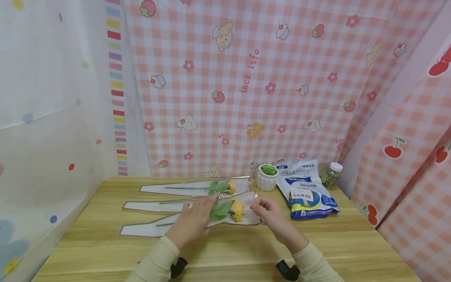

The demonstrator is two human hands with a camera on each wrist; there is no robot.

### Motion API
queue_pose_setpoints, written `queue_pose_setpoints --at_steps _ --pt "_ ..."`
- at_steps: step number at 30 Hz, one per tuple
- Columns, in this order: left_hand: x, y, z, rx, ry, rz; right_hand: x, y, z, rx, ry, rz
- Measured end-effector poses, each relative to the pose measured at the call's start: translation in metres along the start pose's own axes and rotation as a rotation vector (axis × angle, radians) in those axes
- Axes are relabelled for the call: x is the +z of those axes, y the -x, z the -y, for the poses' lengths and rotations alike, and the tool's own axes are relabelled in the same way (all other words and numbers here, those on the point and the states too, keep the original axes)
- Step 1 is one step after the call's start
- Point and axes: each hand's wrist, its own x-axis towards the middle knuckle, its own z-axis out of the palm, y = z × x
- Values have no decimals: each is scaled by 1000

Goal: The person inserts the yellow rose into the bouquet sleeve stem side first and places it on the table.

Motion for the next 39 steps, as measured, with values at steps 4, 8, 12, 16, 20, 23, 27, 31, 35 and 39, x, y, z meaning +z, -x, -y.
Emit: queue_pose_setpoints --at_steps 4,8,12,16,20,23,27,31,35,39 --pt "0 1 9 -56 49 71 -5 -3 -2 26 -27 -32" --pt "-6 4 15 -127 116 152 -9 -7 -5 74 -22 -75" --pt "-10 5 22 -183 171 223 -12 -12 -12 104 -18 -83" --pt "-11 7 29 -236 179 277 -14 -15 -17 129 -16 -82" --pt "-14 10 36 -264 172 309 -14 -16 -21 149 3 -96" --pt "-20 13 38 -266 182 324 -13 -17 -25 158 10 -90" --pt "-27 16 38 -243 170 336 -12 -21 -32 177 20 -89" --pt "-29 16 39 -225 136 336 -12 -24 -38 202 44 -82" --pt "-30 17 41 -222 129 326 -13 -24 -42 191 13 -10" --pt "-30 17 44 -231 130 333 -14 -24 -46 179 -42 81"
